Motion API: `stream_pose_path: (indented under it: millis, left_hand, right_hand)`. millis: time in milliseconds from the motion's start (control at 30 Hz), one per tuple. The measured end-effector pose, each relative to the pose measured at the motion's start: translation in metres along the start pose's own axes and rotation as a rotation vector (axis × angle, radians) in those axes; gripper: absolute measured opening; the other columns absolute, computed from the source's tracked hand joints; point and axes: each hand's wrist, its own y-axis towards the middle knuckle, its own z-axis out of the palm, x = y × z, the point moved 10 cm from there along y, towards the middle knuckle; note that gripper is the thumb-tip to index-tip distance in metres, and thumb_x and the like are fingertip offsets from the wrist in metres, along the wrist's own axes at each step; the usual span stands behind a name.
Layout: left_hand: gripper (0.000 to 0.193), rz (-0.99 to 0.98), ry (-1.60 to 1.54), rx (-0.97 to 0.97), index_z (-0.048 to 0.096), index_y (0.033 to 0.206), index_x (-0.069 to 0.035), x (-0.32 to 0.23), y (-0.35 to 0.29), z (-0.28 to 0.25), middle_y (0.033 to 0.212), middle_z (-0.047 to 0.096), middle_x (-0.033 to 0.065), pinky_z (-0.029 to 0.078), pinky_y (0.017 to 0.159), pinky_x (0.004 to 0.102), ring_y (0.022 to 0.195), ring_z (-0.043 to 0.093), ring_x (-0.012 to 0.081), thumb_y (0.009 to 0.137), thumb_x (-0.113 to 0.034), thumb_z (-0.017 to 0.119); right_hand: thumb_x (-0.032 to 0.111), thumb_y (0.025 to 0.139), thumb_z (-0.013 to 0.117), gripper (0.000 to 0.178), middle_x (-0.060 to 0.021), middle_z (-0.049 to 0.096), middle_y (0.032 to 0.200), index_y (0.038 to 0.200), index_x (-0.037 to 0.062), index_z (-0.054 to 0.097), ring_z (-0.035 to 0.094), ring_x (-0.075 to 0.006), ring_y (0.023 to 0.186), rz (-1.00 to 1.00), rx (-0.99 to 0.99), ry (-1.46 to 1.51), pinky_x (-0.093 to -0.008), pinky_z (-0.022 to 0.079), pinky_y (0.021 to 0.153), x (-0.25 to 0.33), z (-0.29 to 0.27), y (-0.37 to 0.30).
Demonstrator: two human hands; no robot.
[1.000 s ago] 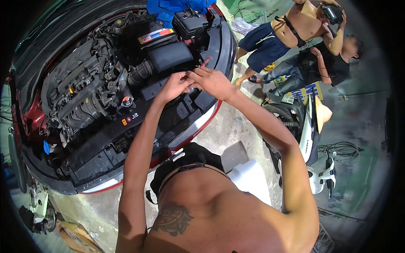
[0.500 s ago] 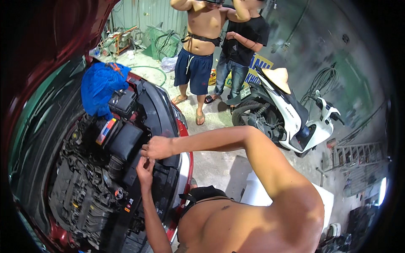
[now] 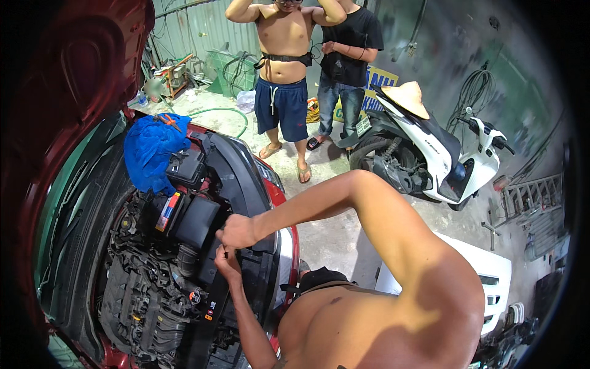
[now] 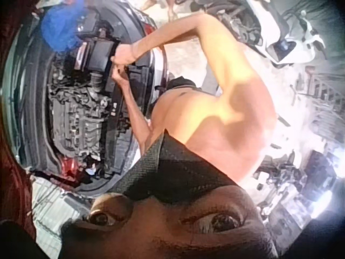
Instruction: The person works on a red car in a garage, first removing a black plastic trim piece from the rear wheel arch using a screwdriver. They then move to the front of the car and use a wrench to tighten bolts on the engine bay components.
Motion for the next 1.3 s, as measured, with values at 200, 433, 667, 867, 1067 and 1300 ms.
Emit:
stream_pose_path:
  millis: [200, 433, 667, 867, 1067, 1300]
  left_hand:
    - [0.031, 0.135, 0.147, -0.045, 0.067, 0.090, 0.003, -0.024, -0.009, -0.011, 0.084, 0.063, 0.0168, 0.045, 0.072, 0.0376, 0.081, 0.061, 0.0287, 0.090, -0.027, 0.061]
    - [0.032, -0.022, 0.113, -0.012, 0.068, 0.095, 0.003, -0.001, -0.007, -0.012, 0.086, 0.069, 0.0155, 0.046, 0.070, 0.0359, 0.076, 0.064, 0.0267, 0.092, -0.028, 0.060]
    - [0.027, 0.027, 0.200, 0.001, 0.067, 0.094, 0.002, -0.007, -0.008, -0.014, 0.081, 0.071, 0.0132, 0.047, 0.067, 0.0325, 0.072, 0.063, 0.0151, 0.091, -0.024, 0.062]
    - [0.016, 0.096, 0.194, -0.010, 0.067, 0.088, 0.003, -0.007, -0.012, -0.013, 0.078, 0.068, 0.0171, 0.046, 0.063, 0.0358, 0.069, 0.064, 0.0220, 0.089, -0.012, 0.062]
    - [0.017, 0.042, 0.025, -0.046, 0.066, 0.087, 0.004, -0.004, -0.009, -0.002, 0.078, 0.068, 0.0179, 0.045, 0.064, 0.0377, 0.071, 0.065, 0.0229, 0.089, -0.012, 0.062]
    - [0.017, 0.023, 0.083, -0.038, 0.066, 0.093, 0.006, -0.005, -0.014, -0.003, 0.081, 0.069, 0.0128, 0.045, 0.066, 0.0345, 0.073, 0.060, 0.0150, 0.091, -0.010, 0.062]
  right_hand:
    - [0.030, 0.078, 0.064, 0.028, -0.0091, 0.069, 0.079, 0.088, 0.0049, 0.069, 0.069, -0.0255, 0.071, -0.466, -0.268, -0.363, -0.0390, 0.052, 0.064, 0.049, -0.004, -0.007]
    - [0.029, 0.080, 0.062, 0.021, -0.0042, 0.068, 0.074, 0.082, 0.0091, 0.070, 0.067, -0.0219, 0.069, -0.019, -0.017, -0.079, -0.0369, 0.051, 0.065, 0.016, -0.001, 0.010]
    - [0.039, 0.077, 0.065, 0.029, -0.0046, 0.069, 0.075, 0.079, 0.0101, 0.068, 0.068, -0.0211, 0.073, -0.489, -0.271, -0.321, -0.0387, 0.051, 0.065, 0.049, -0.009, 0.003]
    - [0.035, 0.078, 0.063, 0.022, -0.0080, 0.072, 0.083, 0.080, 0.0141, 0.068, 0.071, -0.0225, 0.077, -0.307, -0.052, -0.146, -0.0411, 0.051, 0.058, 0.045, -0.005, 0.003]
    - [0.035, 0.086, 0.058, 0.027, -0.0055, 0.070, 0.078, 0.080, 0.0099, 0.068, 0.070, -0.0224, 0.074, -0.313, -0.112, -0.187, -0.0405, 0.051, 0.063, 0.033, -0.013, -0.002]
    - [0.039, 0.085, 0.058, 0.029, -0.0013, 0.066, 0.069, 0.077, 0.0118, 0.066, 0.063, -0.0182, 0.065, -0.424, -0.409, -0.330, -0.0379, 0.042, 0.073, 0.042, -0.011, -0.021]
